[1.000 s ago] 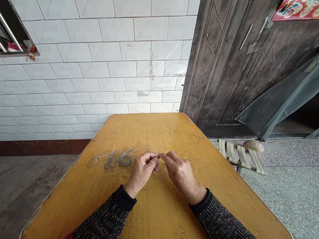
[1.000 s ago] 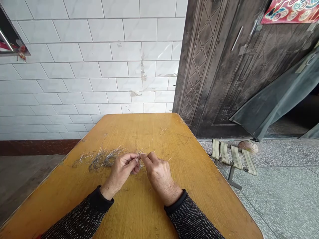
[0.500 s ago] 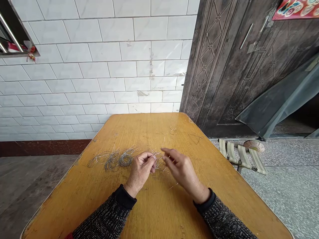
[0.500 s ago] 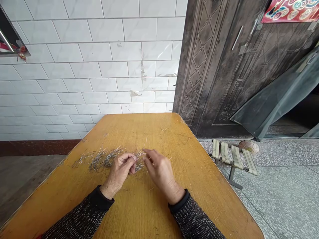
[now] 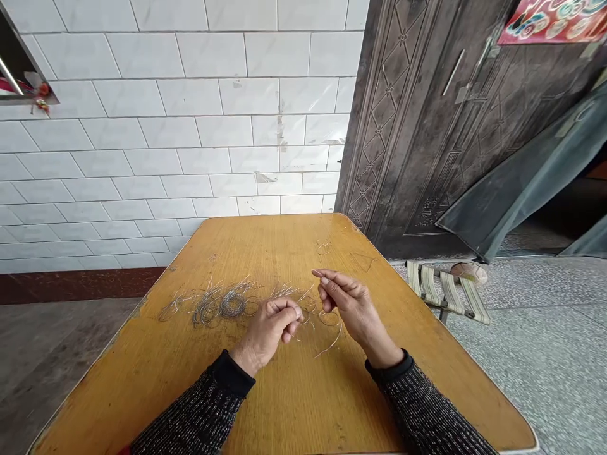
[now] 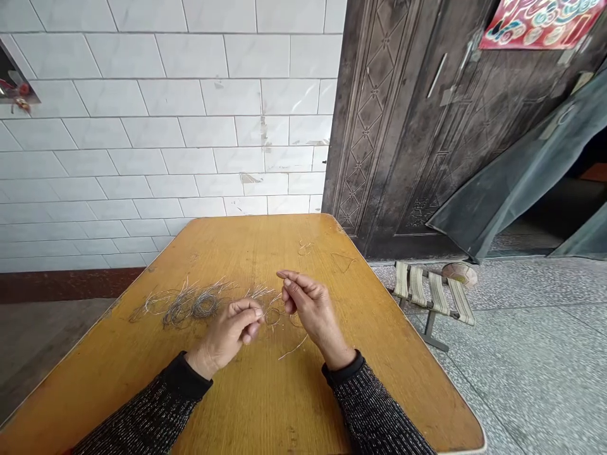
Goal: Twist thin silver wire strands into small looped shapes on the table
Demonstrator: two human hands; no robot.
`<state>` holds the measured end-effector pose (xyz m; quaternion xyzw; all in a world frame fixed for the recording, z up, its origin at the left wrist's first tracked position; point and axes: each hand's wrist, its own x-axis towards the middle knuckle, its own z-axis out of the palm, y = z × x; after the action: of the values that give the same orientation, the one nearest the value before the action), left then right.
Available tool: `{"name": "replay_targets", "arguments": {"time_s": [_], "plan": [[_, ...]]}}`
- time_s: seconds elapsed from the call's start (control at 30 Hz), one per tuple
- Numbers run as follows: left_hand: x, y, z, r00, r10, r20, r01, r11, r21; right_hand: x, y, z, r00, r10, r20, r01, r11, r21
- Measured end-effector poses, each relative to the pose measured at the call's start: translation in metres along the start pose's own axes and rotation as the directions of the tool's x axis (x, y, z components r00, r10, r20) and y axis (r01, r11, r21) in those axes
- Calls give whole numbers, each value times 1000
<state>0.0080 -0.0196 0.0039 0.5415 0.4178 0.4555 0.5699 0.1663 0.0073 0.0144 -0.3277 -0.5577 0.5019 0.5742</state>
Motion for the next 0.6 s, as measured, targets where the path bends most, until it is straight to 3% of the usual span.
{"name": "replay_targets", "arguments": {"time_s": [0.13, 0.27, 0.4, 0.6], "plan": [[1, 0, -4, 986, -124, 111, 141, 977, -160, -3, 2, -4, 977, -17, 213, 65, 973, -223], [2, 1, -9, 957, -202, 207, 239, 956, -173, -5, -1, -9, 881, 52, 471, 152, 910, -385], [3, 0, -12, 920, -250, 301, 301, 944, -137, -5, -8, -12, 835, 58, 547, 234, 863, -447], [4, -1, -14, 896, -272, 350, 340, 929, -148, -5, -12, -14, 826, 27, 562, 298, 827, -476]]}}
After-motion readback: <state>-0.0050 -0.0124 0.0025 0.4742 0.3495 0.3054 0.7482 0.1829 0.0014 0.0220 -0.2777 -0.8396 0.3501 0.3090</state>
